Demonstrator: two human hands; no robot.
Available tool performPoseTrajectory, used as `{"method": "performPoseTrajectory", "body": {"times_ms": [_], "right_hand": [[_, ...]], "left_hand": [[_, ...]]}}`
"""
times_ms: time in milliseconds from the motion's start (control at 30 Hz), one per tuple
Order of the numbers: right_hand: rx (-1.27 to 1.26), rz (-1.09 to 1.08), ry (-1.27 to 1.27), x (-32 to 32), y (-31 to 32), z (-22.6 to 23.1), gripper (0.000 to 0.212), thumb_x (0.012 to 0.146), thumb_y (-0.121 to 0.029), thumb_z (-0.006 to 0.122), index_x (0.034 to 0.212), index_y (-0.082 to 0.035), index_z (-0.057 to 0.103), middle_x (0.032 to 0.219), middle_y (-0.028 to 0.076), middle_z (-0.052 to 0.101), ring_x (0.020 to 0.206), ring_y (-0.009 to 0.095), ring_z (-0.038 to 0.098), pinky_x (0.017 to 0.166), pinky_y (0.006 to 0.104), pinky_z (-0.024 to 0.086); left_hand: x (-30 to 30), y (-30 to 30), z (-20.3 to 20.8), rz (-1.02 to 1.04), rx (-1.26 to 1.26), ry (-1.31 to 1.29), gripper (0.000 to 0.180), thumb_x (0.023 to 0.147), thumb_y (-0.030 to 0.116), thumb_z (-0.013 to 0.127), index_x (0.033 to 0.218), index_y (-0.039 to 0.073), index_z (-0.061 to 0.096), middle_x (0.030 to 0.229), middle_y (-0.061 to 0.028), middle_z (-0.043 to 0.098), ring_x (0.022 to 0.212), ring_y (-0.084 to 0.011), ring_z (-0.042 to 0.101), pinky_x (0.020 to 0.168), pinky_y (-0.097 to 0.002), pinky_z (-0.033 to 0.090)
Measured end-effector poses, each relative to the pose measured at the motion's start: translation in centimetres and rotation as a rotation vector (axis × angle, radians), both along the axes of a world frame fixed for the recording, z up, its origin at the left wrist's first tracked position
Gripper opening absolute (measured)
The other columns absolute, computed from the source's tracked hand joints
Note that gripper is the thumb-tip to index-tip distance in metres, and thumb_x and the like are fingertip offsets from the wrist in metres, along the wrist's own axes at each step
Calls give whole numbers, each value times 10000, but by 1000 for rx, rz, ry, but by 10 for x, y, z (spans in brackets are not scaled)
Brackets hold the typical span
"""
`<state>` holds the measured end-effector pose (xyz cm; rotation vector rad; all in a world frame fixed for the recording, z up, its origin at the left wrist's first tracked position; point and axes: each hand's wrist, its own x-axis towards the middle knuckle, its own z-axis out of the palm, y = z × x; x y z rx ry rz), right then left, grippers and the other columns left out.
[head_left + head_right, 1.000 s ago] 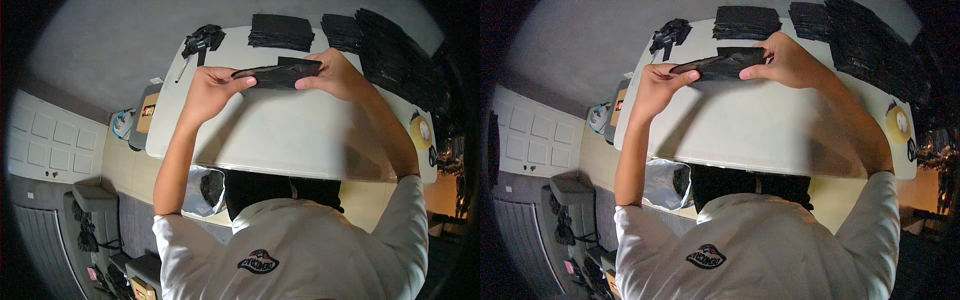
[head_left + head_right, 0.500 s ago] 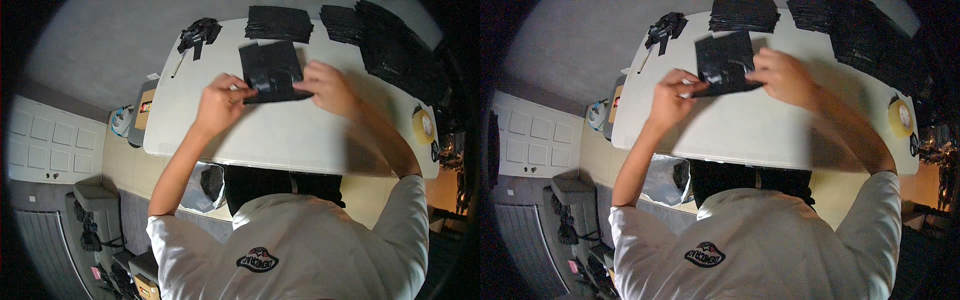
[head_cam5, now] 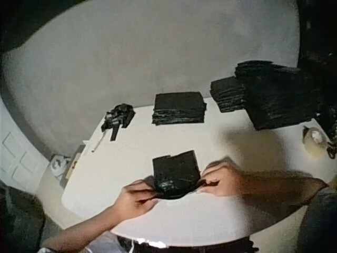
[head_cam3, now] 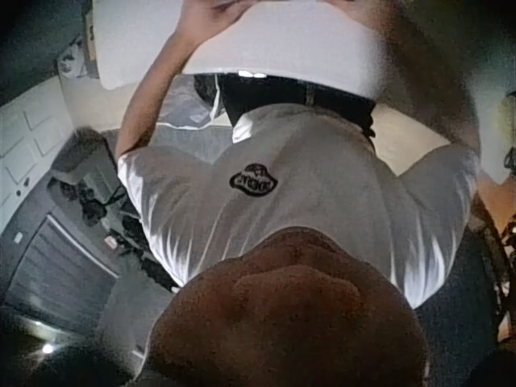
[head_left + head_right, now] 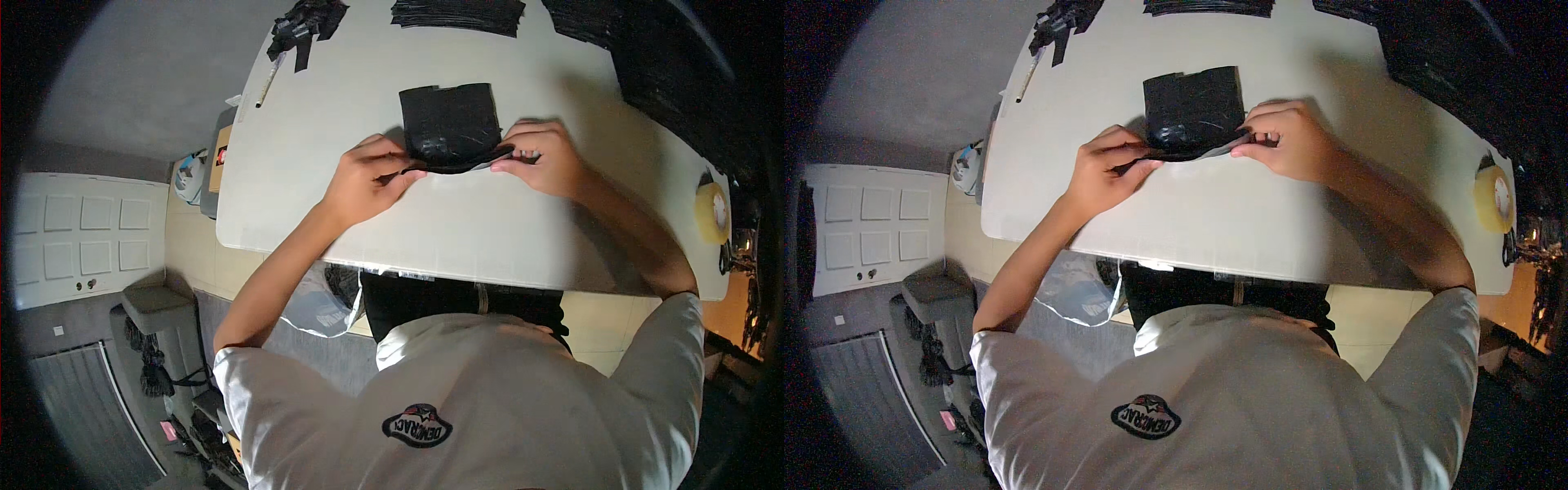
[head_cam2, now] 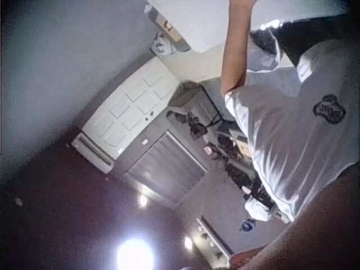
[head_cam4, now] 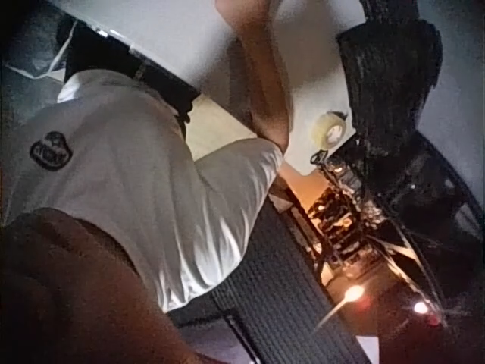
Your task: The recorder takes small items from a larger bag and packs them into individual black shipping pouches, sealing them with tape.
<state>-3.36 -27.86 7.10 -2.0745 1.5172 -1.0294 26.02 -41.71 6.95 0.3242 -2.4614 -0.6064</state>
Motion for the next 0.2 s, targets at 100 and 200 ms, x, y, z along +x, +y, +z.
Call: {"method": "performPoseTrajectory", "body": {"times_ms": [100, 200], "right_hand": [[100, -19, 5, -5, -2, 0, 306, 778, -133, 880, 728, 33, 627, 716, 86, 602, 587, 186, 549, 570, 330, 461], [81, 38, 23, -9, -5, 2, 366, 777, -165, 887, 694, 18, 581, 700, 72, 579, 585, 187, 525, 562, 324, 435]], "left_hand": [[-5, -5, 9, -71, -87, 0, 294, 727, 112, 868, 1011, 58, 812, 995, -110, 721, 957, -299, 674, 819, -377, 564], [-19, -8, 23, -73, -147, -66, 499, 814, 292, 853, 1259, 100, 736, 1417, -181, 574, 1261, -363, 563, 1002, -408, 519]]}}
